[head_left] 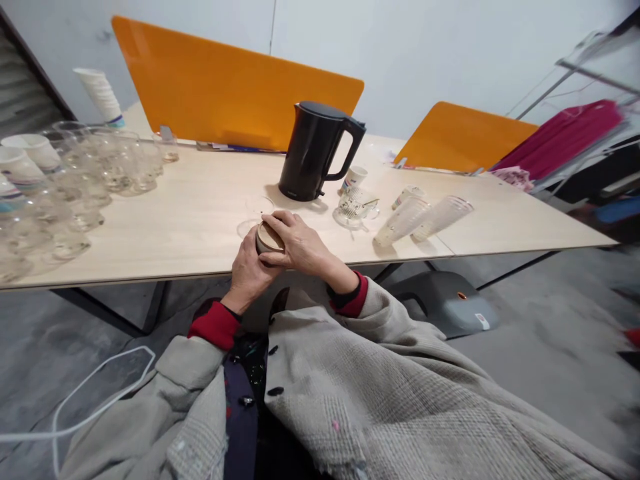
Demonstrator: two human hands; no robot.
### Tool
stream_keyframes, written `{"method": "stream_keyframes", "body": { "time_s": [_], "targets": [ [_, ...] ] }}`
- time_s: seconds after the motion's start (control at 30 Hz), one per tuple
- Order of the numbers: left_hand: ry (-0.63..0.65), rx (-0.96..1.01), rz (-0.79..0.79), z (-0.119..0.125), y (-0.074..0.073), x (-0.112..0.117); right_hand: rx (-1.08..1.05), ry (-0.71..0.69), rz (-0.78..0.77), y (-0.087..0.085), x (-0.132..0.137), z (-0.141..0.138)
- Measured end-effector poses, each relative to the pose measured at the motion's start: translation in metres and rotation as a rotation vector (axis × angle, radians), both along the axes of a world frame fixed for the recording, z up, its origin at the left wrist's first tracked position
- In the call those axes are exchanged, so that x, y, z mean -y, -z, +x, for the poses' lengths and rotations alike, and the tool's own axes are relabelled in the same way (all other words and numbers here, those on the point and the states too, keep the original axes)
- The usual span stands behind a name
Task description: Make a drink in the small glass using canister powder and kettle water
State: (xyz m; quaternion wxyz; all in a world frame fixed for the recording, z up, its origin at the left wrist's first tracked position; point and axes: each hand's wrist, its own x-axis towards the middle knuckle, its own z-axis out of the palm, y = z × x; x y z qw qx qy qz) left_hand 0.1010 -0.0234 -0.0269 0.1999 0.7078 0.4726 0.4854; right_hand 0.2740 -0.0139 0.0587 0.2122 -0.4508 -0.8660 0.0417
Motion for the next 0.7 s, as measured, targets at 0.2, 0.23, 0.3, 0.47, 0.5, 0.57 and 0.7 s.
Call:
{"method": "stream_keyframes", "body": {
  "time_s": [0.2, 0.23, 0.3, 0.47, 0.5, 0.57, 0.7],
  "targets": [
    [0.059, -0.042, 0.033, -0.039, -0.013, -0.004, -0.195, 0.126, 0.041, -0.007, -0.010, 0.039],
    [0.021, -0.042, 0.045, -0.047, -0.014, -0.007, -0.212, 0.173, 0.086, -0.010, -0.016, 0.049],
    [-0.074, -0.057, 0.071, -0.060, -0.013, -0.015, -0.233, 0.252, 0.175, -0.018, -0.033, 0.065],
    [-0.209, -0.149, 0.025, -0.072, 0.001, -0.034, -0.233, 0.339, 0.266, -0.033, -0.098, 0.081],
    [-0.214, -0.173, 0.017, -0.072, 0.002, -0.035, -0.225, 0.338, 0.268, -0.034, -0.113, 0.079],
    [-0.224, -0.229, 0.020, -0.071, 0.005, -0.036, -0.210, 0.326, 0.258, -0.032, -0.142, 0.070],
    [-0.247, -0.322, 0.036, -0.067, 0.004, -0.034, -0.177, 0.293, 0.178, -0.021, -0.190, 0.038]
  ]
}}
